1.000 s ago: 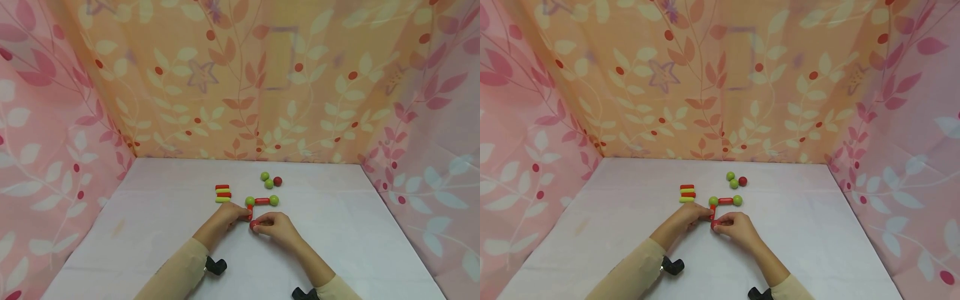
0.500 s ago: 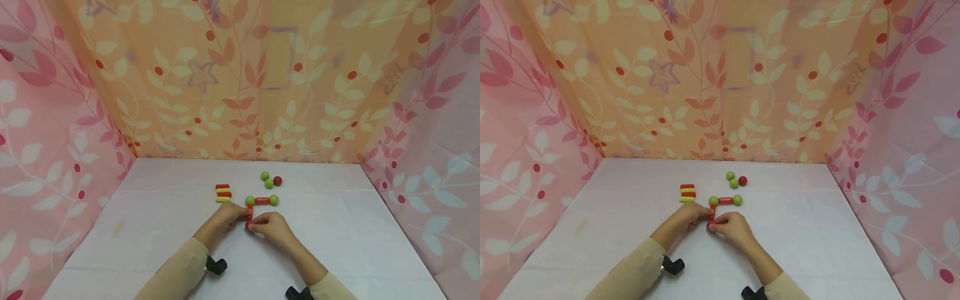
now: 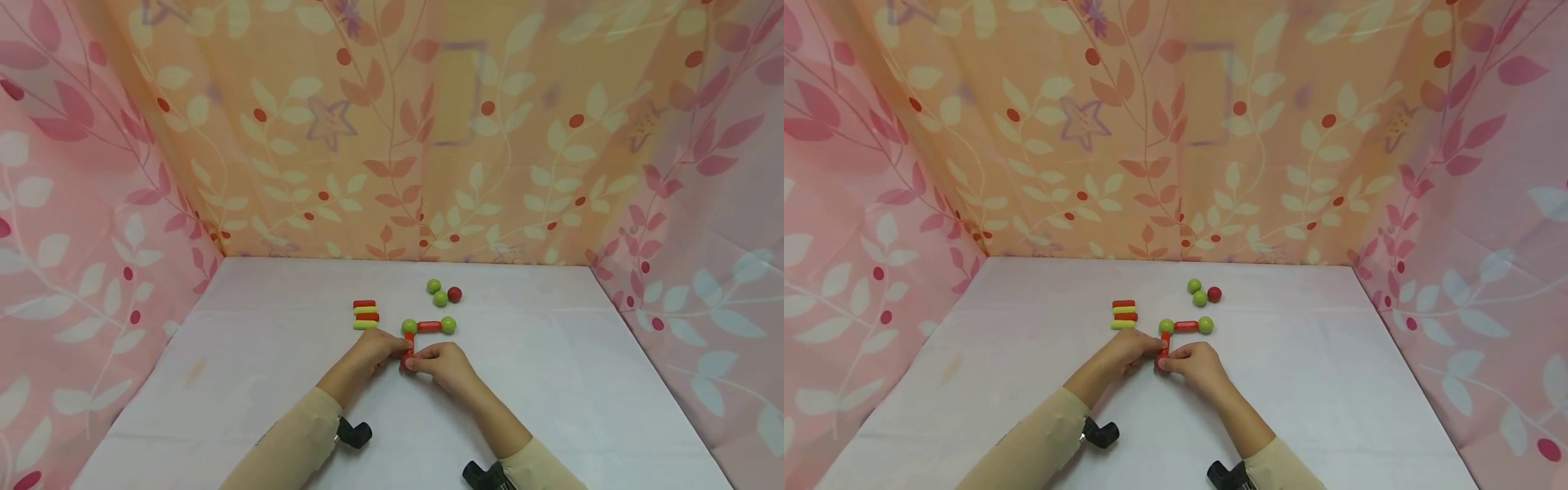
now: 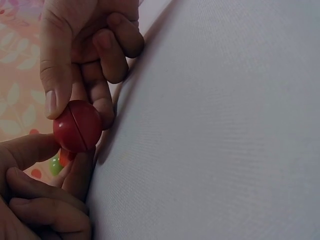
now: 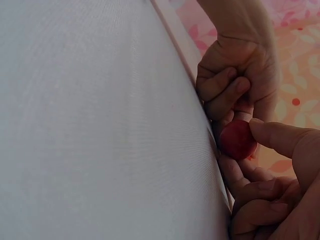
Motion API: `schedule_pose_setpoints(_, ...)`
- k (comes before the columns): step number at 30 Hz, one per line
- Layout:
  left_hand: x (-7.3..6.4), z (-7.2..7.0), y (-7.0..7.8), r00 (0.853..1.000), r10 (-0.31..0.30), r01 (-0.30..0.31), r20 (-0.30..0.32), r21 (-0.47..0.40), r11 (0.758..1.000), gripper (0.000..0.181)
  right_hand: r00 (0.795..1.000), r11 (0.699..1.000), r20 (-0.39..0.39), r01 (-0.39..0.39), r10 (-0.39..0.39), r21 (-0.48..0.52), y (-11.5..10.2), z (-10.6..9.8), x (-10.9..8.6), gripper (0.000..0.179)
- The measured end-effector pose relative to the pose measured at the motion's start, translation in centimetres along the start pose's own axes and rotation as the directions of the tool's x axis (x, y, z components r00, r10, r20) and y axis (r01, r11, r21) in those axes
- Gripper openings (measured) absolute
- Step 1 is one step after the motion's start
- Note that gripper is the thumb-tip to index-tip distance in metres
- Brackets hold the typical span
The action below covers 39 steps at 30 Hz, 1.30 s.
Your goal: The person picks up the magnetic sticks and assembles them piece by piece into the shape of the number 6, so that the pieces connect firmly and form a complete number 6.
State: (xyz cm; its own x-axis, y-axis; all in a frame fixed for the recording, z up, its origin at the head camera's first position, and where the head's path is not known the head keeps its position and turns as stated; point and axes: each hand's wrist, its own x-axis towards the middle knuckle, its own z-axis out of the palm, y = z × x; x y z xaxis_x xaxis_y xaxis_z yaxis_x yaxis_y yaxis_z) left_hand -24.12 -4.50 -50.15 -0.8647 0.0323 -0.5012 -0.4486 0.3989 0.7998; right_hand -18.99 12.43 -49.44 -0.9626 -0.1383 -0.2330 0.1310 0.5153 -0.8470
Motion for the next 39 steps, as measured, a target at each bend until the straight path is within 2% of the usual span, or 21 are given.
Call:
schedule_pose_setpoints(11,0.1,-0.1,-0.1,0.999,0.032,-0.032,0.008,-0.029,0.999,0.028,1.000,0.999,0.002,0.006,-0.006,0.041,-0.4,-0.1,0.1,0.026)
schedule_pose_setpoints(16,-0.3,-0.2,0.1,0.999,0.032,-0.032,0.010,-0.020,0.999,0.028,1.000,0.998,0.021,0.012,-0.013,0.055,-0.5,-0.3,0.1,0.025)
schedule_pose_setpoints(21,-0.3,-0.4,0.0,0.998,0.041,-0.041,0.038,-0.001,0.999,0.031,1.000,0.998,0.026,0.003,-0.004,0.062,-0.4,-0.5,0.1,0.027)
schedule_pose_setpoints(25,-0.5,-1.0,-0.4,0.989,0.113,-0.118,0.091,0.047,0.992,0.027,1.000,0.998,0.030,-0.008,0.006,0.063,-0.3,-0.5,0.2,0.029)
schedule_pose_setpoints(29,-1.1,-2.0,-0.4,0.973,0.196,-0.212,0.119,0.146,0.966,0.024,0.999,0.997,0.043,-0.012,0.009,0.076,-0.2,-0.5,0.2,0.029)
schedule_pose_setpoints(34,-1.6,-3.6,-0.3,0.959,0.269,-0.283,0.092,0.217,0.934,0.026,0.998,0.995,0.069,-0.020,0.013,0.101,0.0,-0.6,0.3,0.027)
schedule_pose_setpoints(39,-1.7,-5.4,0.0,0.933,0.359,-0.355,0.029,0.250,0.901,0.017,0.996,0.992,0.083,-0.042,0.032,0.119,0.4,-0.7,0.6,0.028)
